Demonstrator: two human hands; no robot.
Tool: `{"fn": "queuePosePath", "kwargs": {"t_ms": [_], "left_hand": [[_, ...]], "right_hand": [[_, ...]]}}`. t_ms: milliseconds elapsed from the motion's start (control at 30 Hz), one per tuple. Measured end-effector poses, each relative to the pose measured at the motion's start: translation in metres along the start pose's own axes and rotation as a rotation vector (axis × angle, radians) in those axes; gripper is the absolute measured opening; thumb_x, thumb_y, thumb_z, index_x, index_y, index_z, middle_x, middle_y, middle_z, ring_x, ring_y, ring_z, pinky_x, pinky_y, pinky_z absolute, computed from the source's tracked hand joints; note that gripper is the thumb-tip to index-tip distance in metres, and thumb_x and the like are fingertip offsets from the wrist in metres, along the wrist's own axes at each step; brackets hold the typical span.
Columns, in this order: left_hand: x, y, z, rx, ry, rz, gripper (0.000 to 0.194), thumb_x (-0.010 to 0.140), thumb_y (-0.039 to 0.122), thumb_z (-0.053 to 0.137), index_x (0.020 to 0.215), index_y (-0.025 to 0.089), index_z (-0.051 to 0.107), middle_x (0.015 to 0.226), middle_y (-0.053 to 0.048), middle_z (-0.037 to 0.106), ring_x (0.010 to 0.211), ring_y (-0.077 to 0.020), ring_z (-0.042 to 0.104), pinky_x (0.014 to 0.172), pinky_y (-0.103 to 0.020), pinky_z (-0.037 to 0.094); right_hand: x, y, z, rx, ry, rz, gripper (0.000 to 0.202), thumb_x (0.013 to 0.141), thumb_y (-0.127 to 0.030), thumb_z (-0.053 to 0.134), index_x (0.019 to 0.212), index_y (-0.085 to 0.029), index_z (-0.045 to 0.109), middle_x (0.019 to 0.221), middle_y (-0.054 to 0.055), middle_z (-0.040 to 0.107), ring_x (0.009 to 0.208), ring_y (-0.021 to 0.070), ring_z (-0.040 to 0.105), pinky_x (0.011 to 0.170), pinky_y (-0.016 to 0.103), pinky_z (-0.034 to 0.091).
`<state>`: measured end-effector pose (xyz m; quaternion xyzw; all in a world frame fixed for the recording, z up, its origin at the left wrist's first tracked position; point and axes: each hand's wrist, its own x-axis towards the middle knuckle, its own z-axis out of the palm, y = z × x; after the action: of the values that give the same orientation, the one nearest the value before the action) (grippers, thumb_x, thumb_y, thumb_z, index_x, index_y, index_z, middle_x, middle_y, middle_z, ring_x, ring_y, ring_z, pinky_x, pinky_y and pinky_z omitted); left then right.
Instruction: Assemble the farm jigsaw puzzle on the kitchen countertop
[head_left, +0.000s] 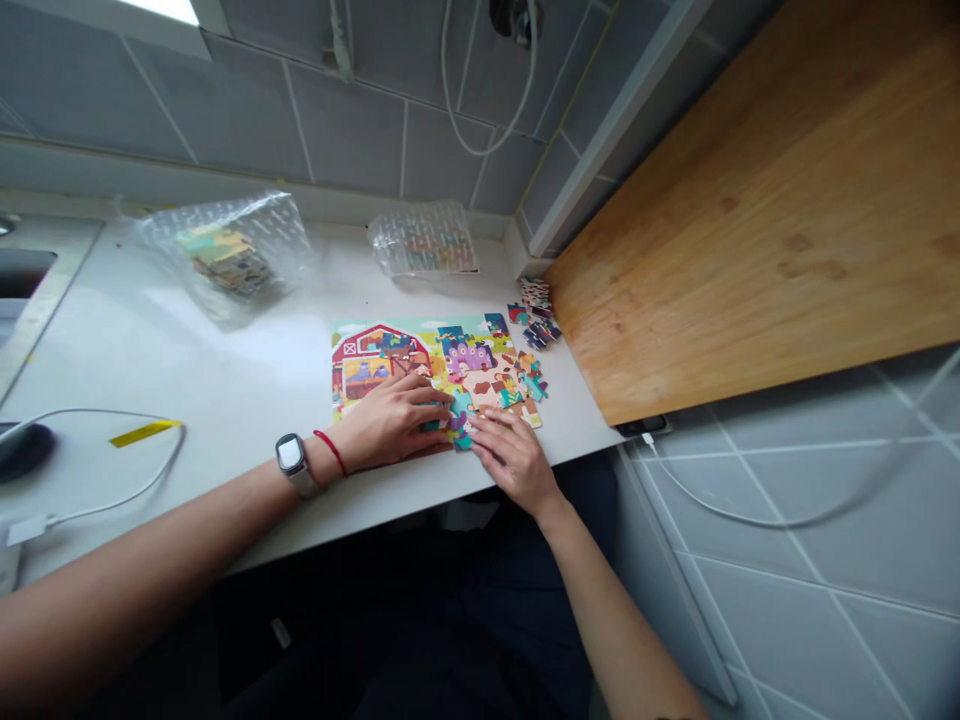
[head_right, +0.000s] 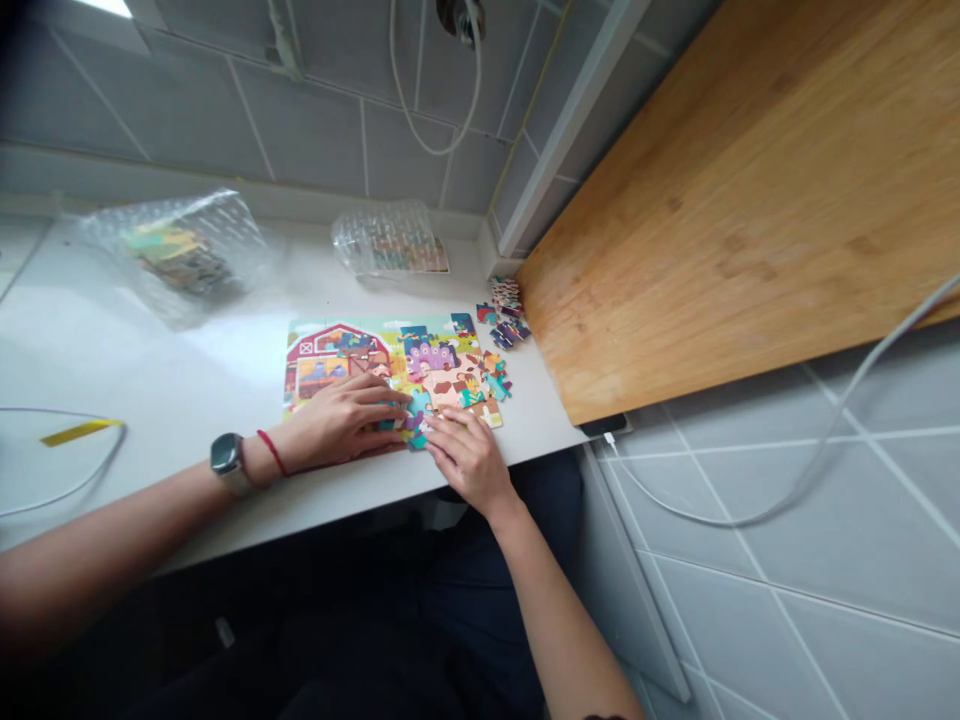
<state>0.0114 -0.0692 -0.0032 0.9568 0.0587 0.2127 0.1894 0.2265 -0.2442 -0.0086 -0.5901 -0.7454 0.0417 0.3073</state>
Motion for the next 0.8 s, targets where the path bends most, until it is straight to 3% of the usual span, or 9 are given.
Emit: {"fn": "queuePosePath", "kwargs": {"t_ms": [167, 433, 600, 800], "left_hand": [[0.001, 0.0, -0.004, 0.033, 0.01, -0.019, 0.028, 0.1, 0.048, 0.066, 0.104, 0.024, 0.08, 0.123, -0.006, 0.076, 0.104, -0.0256, 0.065, 0.098, -0.042, 0.052], [0.001, -0.003, 0.001, 0.0, 0.049, -0.056, 0.029, 0.097, 0.049, 0.07, 0.096, 0.022, 0.08, 0.108, -0.008, 0.078, 0.096, -0.0237, 0.065, 0.088, -0.037, 0.054], [0.0, -0.007, -0.001, 0.01, 0.035, -0.006, 0.033, 0.093, 0.053, 0.074, 0.107, 0.025, 0.08, 0.115, -0.009, 0.075, 0.106, -0.0273, 0.064, 0.101, -0.043, 0.05], [0.0, -0.009, 0.0, -0.004, 0.012, -0.004, 0.03, 0.097, 0.049, 0.07, 0.11, 0.024, 0.079, 0.113, -0.009, 0.072, 0.104, -0.0266, 0.063, 0.1, -0.043, 0.049]], "right_hand": [[-0.003, 0.0, 0.001, 0.028, 0.0, -0.041, 0.045, 0.101, -0.011, 0.061, 0.144, -0.027, 0.062, 0.135, 0.006, 0.073, 0.127, 0.0252, 0.064, 0.107, 0.049, 0.057], [-0.005, -0.004, 0.001, -0.001, -0.009, -0.085, 0.052, 0.102, -0.007, 0.056, 0.149, -0.028, 0.058, 0.131, 0.009, 0.074, 0.125, 0.0255, 0.066, 0.105, 0.048, 0.059], [0.001, -0.012, 0.0, -0.047, -0.053, -0.067, 0.043, 0.1, -0.02, 0.066, 0.142, -0.024, 0.064, 0.123, 0.013, 0.072, 0.125, 0.0292, 0.064, 0.107, 0.052, 0.058], [0.001, -0.016, 0.005, -0.099, -0.058, -0.048, 0.041, 0.101, -0.022, 0.064, 0.141, -0.02, 0.064, 0.145, 0.016, 0.064, 0.139, 0.0328, 0.055, 0.112, 0.057, 0.053]]}}
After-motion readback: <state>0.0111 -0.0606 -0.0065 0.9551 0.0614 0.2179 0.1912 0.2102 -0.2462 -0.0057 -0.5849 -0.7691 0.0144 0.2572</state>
